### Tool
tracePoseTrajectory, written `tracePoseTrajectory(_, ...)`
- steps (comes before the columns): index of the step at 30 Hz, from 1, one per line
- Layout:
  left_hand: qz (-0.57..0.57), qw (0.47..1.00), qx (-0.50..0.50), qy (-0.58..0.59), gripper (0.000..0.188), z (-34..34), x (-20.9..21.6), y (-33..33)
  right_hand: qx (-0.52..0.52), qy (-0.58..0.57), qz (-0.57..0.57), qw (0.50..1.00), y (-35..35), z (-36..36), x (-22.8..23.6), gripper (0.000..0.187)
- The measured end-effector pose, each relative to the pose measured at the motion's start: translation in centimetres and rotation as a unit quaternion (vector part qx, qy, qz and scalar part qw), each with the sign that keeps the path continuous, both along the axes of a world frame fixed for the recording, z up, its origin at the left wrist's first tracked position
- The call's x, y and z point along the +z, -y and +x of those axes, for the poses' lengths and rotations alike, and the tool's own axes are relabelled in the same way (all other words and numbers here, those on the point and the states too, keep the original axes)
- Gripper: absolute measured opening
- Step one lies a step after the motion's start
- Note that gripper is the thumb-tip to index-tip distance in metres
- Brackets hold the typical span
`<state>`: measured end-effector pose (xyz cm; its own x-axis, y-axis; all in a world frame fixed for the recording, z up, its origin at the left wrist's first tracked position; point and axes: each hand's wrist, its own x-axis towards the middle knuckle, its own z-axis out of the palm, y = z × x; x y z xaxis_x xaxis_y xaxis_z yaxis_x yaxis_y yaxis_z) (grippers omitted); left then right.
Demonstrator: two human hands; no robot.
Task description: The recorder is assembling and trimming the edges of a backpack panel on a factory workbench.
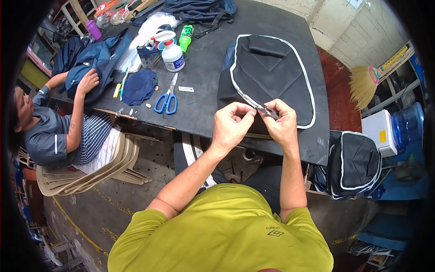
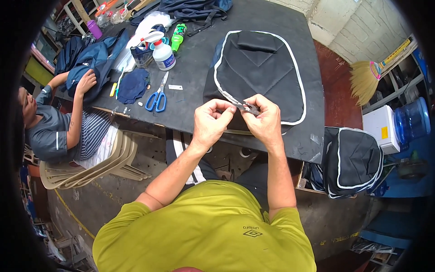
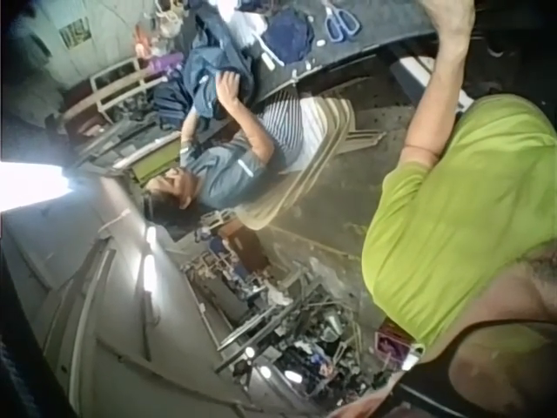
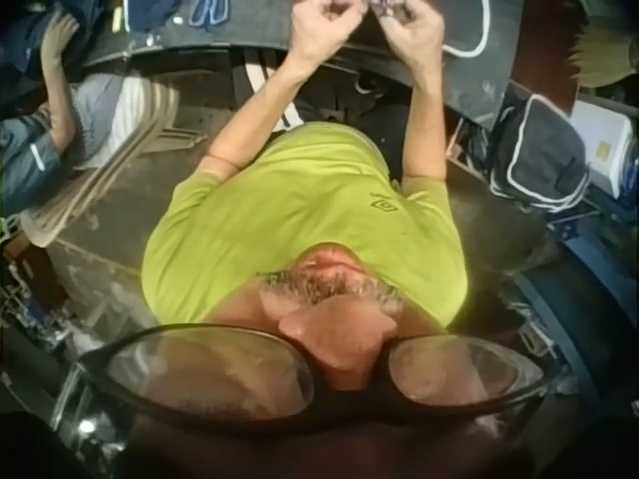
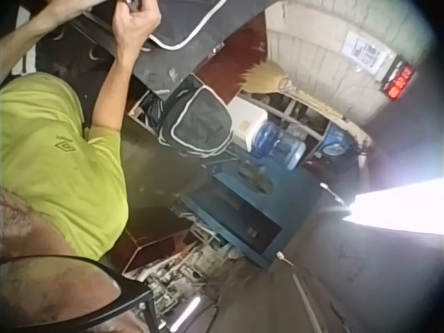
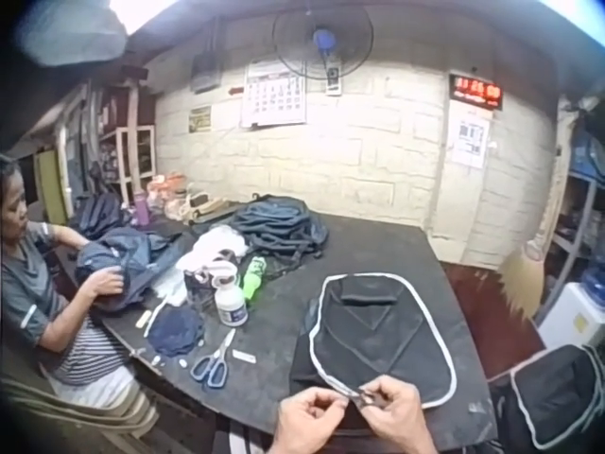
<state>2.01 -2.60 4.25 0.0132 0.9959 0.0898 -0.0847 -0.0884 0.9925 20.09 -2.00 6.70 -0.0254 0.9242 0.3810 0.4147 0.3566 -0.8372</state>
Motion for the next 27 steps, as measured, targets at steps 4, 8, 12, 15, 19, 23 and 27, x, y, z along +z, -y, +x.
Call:
tracePoseTrajectory(4, 0.012, 1.0, 0.006, 0.004, 0.013, 0.4, -0.2, 0.4, 0.001, -0.035, -0.038, 0.999, -0.1, 0.2, -0.2, 0.01)
tracePoseTrajectory(8, 0.004, 1.0, 0.002, 0.009, 0.013, 0.5, -0.7, 0.4, 0.015, -0.057, -0.046, 0.997, -0.1, 0.3, -0.4, 0.011)
tracePoseTrajectory(12, 0.004, 0.999, 0.002, 0.033, 0.014, 0.6, -0.7, 0.3, 0.016, -0.063, -0.042, 0.997, -0.1, 0.2, -0.5, 0.011)
tracePoseTrajectory(15, 0.019, 1.0, 0.02, -0.001, 0.013, 0.9, -0.3, 0.2, 0.02, -0.065, -0.035, 0.997, 0.1, 0.3, -0.5, 0.01)
tracePoseTrajectory(19, 0.024, 0.999, 0.027, 0.03, 0.01, 1.3, -1.0, -0.2, 0.021, -0.048, -0.032, 0.998, 0.2, 0.1, -0.4, 0.01)
tracePoseTrajectory(23, 0.004, 0.995, 0.023, 0.096, 0.007, 1.4, -1.7, -0.3, 0.01, -0.031, -0.044, 0.999, 0.3, -0.1, -0.3, 0.011)
tracePoseTrajectory(27, -0.021, 0.991, -0.005, 0.133, 0.005, 1.0, -1.4, 0.4, 0.01, -0.047, -0.045, 0.998, 0.4, -0.1, -0.3, 0.012)
